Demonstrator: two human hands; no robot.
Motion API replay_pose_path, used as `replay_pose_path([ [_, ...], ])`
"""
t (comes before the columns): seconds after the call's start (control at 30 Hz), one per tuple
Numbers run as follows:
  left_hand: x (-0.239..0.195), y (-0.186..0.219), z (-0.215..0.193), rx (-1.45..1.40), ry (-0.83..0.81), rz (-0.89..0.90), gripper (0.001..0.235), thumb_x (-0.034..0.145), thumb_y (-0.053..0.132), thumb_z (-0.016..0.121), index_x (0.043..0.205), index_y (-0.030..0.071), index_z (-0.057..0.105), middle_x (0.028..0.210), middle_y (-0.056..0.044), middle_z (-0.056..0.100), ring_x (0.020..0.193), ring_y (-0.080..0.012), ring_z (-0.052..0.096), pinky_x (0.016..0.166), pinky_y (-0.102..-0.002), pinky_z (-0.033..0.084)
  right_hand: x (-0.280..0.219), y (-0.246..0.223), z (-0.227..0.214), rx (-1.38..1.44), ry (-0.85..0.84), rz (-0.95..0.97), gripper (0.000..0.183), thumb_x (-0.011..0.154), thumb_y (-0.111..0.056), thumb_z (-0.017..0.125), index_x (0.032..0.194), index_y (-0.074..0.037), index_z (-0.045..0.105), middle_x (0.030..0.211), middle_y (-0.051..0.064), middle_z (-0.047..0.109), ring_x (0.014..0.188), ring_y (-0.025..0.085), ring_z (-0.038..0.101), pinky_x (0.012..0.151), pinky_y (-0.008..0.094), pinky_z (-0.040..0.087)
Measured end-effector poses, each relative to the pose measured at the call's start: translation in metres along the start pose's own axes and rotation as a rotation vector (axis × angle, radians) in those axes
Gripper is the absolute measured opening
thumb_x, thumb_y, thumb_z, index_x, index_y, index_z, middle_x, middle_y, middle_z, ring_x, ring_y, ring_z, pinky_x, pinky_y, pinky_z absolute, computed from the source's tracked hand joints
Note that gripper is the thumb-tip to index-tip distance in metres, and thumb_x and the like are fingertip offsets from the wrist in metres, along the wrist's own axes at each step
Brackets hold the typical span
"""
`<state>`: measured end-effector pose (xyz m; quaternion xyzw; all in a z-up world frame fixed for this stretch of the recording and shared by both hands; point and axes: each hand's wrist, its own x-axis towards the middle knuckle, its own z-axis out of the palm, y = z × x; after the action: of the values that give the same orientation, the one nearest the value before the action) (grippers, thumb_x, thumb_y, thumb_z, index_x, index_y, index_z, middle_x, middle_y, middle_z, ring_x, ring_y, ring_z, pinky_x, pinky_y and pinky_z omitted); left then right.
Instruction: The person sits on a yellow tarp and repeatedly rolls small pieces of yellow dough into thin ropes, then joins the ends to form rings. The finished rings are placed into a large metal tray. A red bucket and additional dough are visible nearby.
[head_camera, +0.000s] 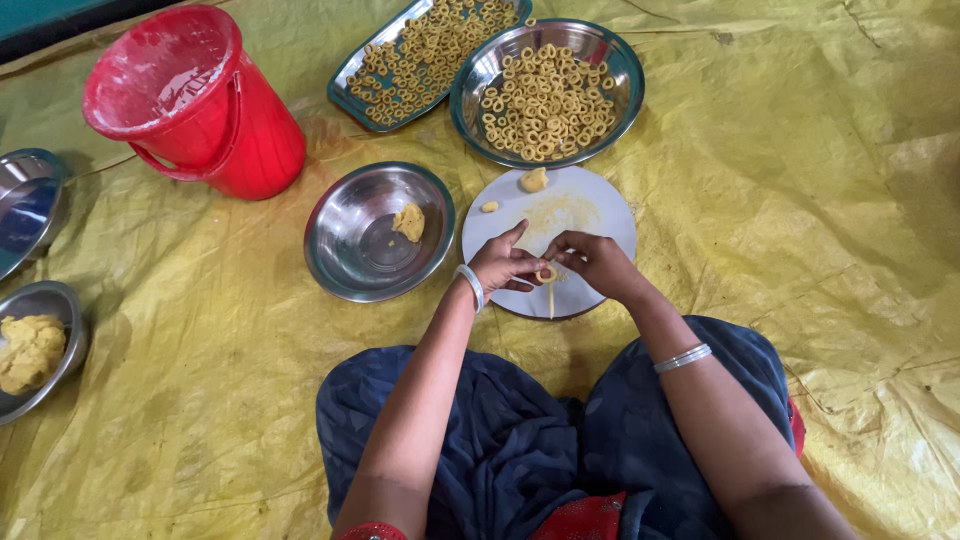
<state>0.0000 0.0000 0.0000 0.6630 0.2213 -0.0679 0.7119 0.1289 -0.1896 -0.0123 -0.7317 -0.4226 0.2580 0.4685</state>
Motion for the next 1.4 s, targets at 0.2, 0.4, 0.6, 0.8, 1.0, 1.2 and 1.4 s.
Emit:
replay_pose_path([
  [0.2, -0.008, 0.003, 0.002, -0.027, 0.014, 0.014, 0.103, 0.086, 0.017, 0.077, 0.164, 0.007, 0.011, 0.099, -0.012, 0.077, 0.079, -0.0197, 0.076, 0.068, -0.032, 0.062, 0.000, -0.005, 0.002, 0.098, -0.025, -0.149, 0.024, 0.090, -0.009, 0.073, 0.115, -0.009, 0.075, 0.103, 0.005, 0.079, 0.097, 0.013, 0.075, 0.086, 0.032, 0.059],
  [0.4, -0.007, 0.001, -0.001, 0.025, 0.010, -0.022, 0.098, 0.087, 0.019, 0.078, 0.163, 0.005, 0.019, 0.098, -0.015, 0.078, 0.081, -0.0196, 0.076, 0.069, -0.031, 0.062, -0.001, -0.001, 0.003, -0.085, 0.051, -0.148, 0.016, 0.087, -0.010, 0.078, 0.102, -0.010, 0.081, 0.092, 0.006, 0.079, 0.085, 0.015, 0.075, 0.081, 0.032, 0.059],
  [0.6, -0.008, -0.006, -0.006, -0.038, 0.035, -0.035, 0.087, 0.090, 0.024, 0.074, 0.161, 0.006, 0.026, 0.104, -0.011, 0.079, 0.084, -0.0180, 0.076, 0.068, -0.032, 0.063, 0.010, 0.021, -0.001, 0.159, 0.092, -0.018, 0.017, 0.098, -0.010, 0.066, 0.110, -0.005, 0.077, 0.086, 0.006, 0.077, 0.080, 0.010, 0.068, 0.076, 0.027, 0.054],
  [0.8, -0.013, -0.011, -0.007, -0.107, 0.096, -0.031, 0.061, 0.089, 0.021, 0.076, 0.146, 0.006, 0.060, 0.105, -0.007, 0.078, 0.082, -0.0170, 0.076, 0.068, -0.032, 0.063, 0.015, 0.038, 0.002, 0.314, 0.110, 0.129, 0.020, 0.101, -0.013, 0.061, 0.113, -0.004, 0.075, 0.090, 0.001, 0.077, 0.078, 0.008, 0.063, 0.069, 0.024, 0.049],
  [1.0, -0.001, -0.021, -0.021, -0.048, -0.090, -0.167, 0.055, 0.080, 0.012, 0.082, 0.132, 0.008, 0.066, 0.099, -0.009, 0.079, 0.079, -0.0160, 0.077, 0.065, -0.032, 0.066, 0.016, 0.045, 0.003, 0.294, 0.121, 0.197, 0.020, 0.102, -0.017, 0.063, 0.112, -0.006, 0.077, 0.089, 0.000, 0.077, 0.078, 0.008, 0.064, 0.068, 0.024, 0.051],
  [1.2, 0.056, -0.022, -0.037, 0.261, -0.018, -0.285, 0.035, 0.085, 0.017, 0.079, 0.119, 0.010, 0.074, 0.100, -0.007, 0.080, 0.076, -0.0169, 0.075, 0.059, -0.033, 0.061, 0.020, 0.052, 0.004, 0.300, 0.061, 0.219, 0.021, 0.101, -0.020, 0.063, 0.112, -0.008, 0.077, 0.087, 0.001, 0.077, 0.080, 0.010, 0.071, 0.066, 0.025, 0.050],
  [1.4, 0.169, 0.087, -0.071, -0.021, 0.335, 0.387, 0.031, 0.087, -0.009, 0.064, 0.111, 0.007, 0.075, 0.095, -0.006, 0.073, 0.072, -0.0153, 0.074, 0.056, -0.029, 0.062, 0.017, 0.056, 0.006, 0.308, 0.059, 0.204, 0.022, 0.101, -0.020, 0.062, 0.111, -0.008, 0.077, 0.087, 0.001, 0.078, 0.079, 0.012, 0.070, 0.067, 0.027, 0.051],
])
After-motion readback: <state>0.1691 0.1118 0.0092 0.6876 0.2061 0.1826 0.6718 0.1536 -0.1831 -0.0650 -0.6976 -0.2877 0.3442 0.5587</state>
